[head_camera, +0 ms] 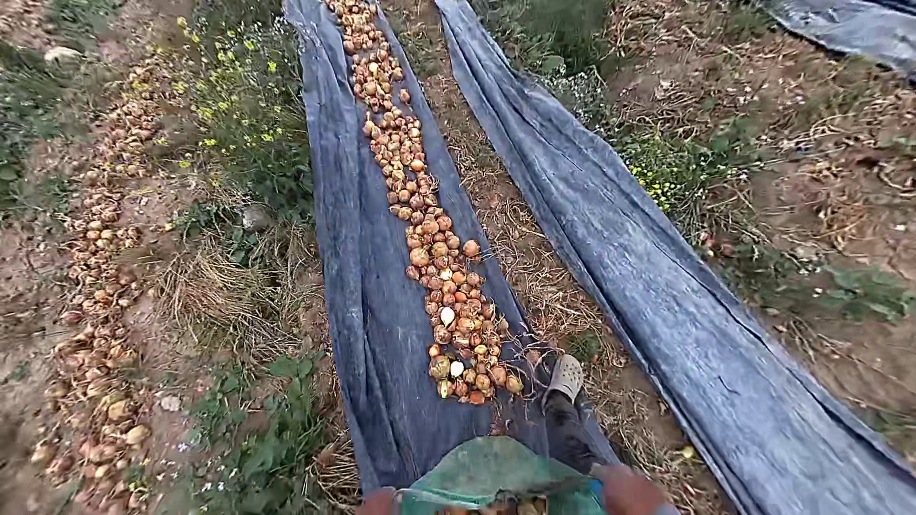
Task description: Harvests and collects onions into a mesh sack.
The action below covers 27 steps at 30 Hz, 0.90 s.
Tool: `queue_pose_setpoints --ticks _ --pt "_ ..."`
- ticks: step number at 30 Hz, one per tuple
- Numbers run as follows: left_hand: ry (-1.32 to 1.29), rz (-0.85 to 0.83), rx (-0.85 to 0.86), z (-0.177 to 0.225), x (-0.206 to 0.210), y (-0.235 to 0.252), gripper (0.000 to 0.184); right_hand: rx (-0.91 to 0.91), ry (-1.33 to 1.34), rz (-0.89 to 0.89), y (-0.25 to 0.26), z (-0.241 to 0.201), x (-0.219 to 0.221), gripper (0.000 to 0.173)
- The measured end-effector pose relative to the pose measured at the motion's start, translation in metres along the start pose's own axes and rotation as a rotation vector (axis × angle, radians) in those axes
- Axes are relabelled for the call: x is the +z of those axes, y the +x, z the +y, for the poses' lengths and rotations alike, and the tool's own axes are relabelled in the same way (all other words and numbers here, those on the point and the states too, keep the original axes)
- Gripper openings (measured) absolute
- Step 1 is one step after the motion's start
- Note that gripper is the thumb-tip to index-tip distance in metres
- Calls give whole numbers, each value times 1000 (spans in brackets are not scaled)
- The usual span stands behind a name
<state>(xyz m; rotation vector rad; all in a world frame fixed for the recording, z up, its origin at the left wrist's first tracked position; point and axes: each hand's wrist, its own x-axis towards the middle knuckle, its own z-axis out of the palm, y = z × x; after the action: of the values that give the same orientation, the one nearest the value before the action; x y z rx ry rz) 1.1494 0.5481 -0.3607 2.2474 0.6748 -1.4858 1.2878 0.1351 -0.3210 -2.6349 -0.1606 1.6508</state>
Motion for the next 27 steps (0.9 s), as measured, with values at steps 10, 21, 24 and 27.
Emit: queue_pose_setpoints --ticks 10,21,24,27 --pt "271 -92 -158 145 -92 149 56 1 -114 -206 230 2 -132 38" --pt "-54 -361 222 90 -79 245 48 -125 271 -247 242 -61 -23 35" --pt "-109 -342 188 62 -61 235 47 -81 197 -388 246 -64 -18 33" --pt "-99 -220 197 41 -24 238 47 -4 174 -372 260 -53 -26 33"
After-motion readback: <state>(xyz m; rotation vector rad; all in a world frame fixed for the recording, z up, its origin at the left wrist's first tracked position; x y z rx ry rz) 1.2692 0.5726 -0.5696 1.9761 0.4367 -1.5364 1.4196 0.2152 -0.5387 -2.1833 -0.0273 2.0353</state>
